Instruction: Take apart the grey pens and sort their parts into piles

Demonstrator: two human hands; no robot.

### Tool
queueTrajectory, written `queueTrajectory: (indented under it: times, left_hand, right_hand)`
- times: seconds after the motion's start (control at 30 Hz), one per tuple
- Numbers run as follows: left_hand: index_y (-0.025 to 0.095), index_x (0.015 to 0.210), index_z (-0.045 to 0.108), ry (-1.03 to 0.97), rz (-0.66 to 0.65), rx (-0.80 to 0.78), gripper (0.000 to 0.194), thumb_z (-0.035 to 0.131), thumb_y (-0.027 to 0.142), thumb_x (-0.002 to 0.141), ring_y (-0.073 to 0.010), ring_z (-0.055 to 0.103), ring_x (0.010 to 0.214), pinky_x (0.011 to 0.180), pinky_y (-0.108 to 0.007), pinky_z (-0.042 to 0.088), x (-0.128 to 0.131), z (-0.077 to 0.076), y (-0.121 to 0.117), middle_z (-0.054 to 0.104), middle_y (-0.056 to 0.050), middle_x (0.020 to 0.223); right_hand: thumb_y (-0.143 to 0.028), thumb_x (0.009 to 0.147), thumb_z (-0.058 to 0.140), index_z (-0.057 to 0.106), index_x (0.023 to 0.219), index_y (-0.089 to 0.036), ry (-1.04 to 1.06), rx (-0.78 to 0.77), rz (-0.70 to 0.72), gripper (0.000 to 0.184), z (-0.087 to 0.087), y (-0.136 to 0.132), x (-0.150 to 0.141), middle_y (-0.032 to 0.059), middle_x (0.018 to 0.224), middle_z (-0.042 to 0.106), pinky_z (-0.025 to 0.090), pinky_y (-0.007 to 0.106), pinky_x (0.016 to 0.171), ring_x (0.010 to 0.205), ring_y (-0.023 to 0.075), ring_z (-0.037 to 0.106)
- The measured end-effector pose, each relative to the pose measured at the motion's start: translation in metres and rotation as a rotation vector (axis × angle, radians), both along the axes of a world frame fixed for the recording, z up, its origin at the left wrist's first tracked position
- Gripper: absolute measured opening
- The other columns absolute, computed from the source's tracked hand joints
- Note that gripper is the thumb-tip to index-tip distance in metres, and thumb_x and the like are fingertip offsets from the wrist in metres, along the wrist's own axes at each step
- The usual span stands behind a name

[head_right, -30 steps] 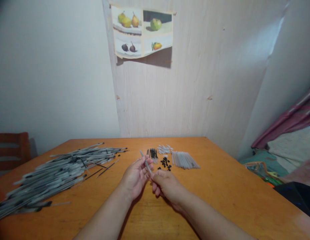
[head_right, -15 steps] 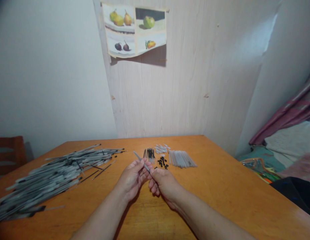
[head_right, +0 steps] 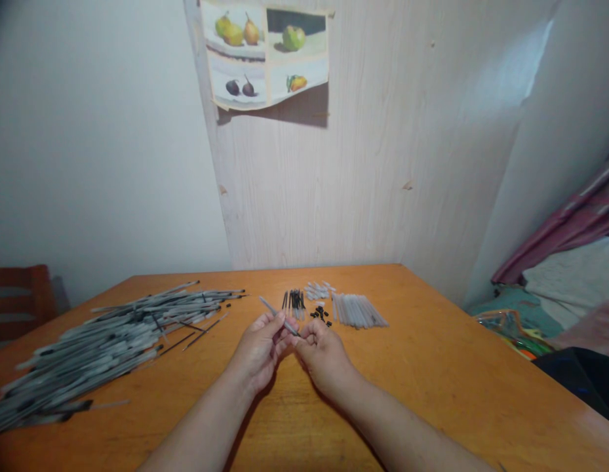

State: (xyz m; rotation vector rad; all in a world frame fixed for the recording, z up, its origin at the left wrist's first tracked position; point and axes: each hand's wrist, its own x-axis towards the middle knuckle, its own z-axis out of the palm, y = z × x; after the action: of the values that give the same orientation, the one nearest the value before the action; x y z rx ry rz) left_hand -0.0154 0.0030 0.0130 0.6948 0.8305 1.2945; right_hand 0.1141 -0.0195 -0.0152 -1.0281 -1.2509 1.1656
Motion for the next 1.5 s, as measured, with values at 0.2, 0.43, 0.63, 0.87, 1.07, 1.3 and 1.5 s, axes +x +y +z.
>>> queueTrajectory:
  times: [0.2, 0.43, 0.63, 0.87, 1.07, 1.3, 1.5]
  left_hand:
    - [0.015, 0.087, 0.055, -0.018, 0.006, 0.017, 0.012, 0.065, 0.022, 0.091, -0.0092, 0.064, 0.068, 0.063, -0.018, 0.054, -0.001, -0.003, 0.001, 0.069, -0.007, 0.084]
    - [0.016, 0.087, 0.055, -0.019, 0.01, 0.004, 0.015, 0.067, 0.024, 0.089, -0.0092, 0.065, 0.067, 0.063, -0.018, 0.054, 0.001, -0.004, 0.002, 0.07, -0.008, 0.085]
    - [0.016, 0.088, 0.056, -0.006, 0.017, -0.001, 0.016, 0.068, 0.025, 0.088, -0.0092, 0.064, 0.064, 0.061, -0.019, 0.054, 0.003, -0.003, 0.0, 0.07, -0.008, 0.084]
    - [0.016, 0.086, 0.055, -0.029, 0.029, -0.005, 0.018, 0.071, 0.025, 0.087, -0.0097, 0.065, 0.067, 0.063, -0.019, 0.055, 0.001, -0.006, 0.003, 0.07, -0.008, 0.083]
    - [0.016, 0.086, 0.055, -0.009, 0.04, -0.008, 0.018, 0.069, 0.026, 0.089, -0.0086, 0.065, 0.066, 0.062, -0.018, 0.055, 0.001, -0.005, 0.003, 0.07, -0.008, 0.083]
    - [0.015, 0.085, 0.055, -0.026, 0.041, -0.009, 0.017, 0.069, 0.025, 0.089, -0.0081, 0.064, 0.064, 0.062, -0.018, 0.055, 0.002, -0.005, 0.003, 0.07, -0.007, 0.084]
    - [0.016, 0.085, 0.055, -0.028, 0.039, -0.02, 0.018, 0.07, 0.026, 0.088, -0.008, 0.063, 0.061, 0.061, -0.019, 0.056, 0.001, -0.006, 0.003, 0.069, -0.007, 0.082]
  right_hand:
    - [-0.068, 0.089, 0.05, 0.056, 0.085, -0.019, -0.002, -0.157, 0.095, 0.05, 0.001, -0.001, 0.005, -0.0004, 0.062, 0.063, 0.027, 0.022, 0.043, 0.045, 0.0093, 0.051]
    - [-0.063, 0.083, 0.062, 0.054, 0.079, -0.019, -0.016, -0.11, 0.08, 0.045, 0.001, -0.001, 0.005, -0.0013, 0.062, 0.063, 0.033, 0.022, 0.048, 0.048, 0.0083, 0.051]
    - [-0.058, 0.076, 0.073, 0.048, 0.079, -0.022, 0.006, -0.028, 0.043, 0.044, 0.001, -0.001, 0.003, -0.0076, 0.052, 0.052, 0.031, 0.023, 0.048, 0.047, 0.0085, 0.043]
    - [-0.068, 0.088, 0.051, 0.057, 0.083, -0.019, -0.032, -0.174, 0.118, 0.05, 0.002, -0.004, 0.006, 0.0004, 0.065, 0.065, 0.025, 0.022, 0.042, 0.043, 0.0082, 0.049]
    - [-0.055, 0.083, 0.067, 0.052, 0.08, -0.02, -0.014, -0.081, 0.087, 0.038, -0.008, 0.002, 0.006, -0.0028, 0.064, 0.062, 0.038, 0.024, 0.053, 0.052, 0.0093, 0.052]
    - [-0.06, 0.084, 0.065, 0.055, 0.083, -0.02, 0.031, -0.088, 0.091, 0.041, -0.004, -0.001, 0.004, -0.0028, 0.065, 0.06, 0.033, 0.023, 0.049, 0.051, 0.0085, 0.05]
    - [-0.065, 0.089, 0.053, 0.059, 0.086, -0.018, 0.009, -0.174, 0.131, 0.048, -0.002, -0.002, 0.007, 0.0016, 0.069, 0.065, 0.027, 0.023, 0.044, 0.047, 0.0087, 0.052]
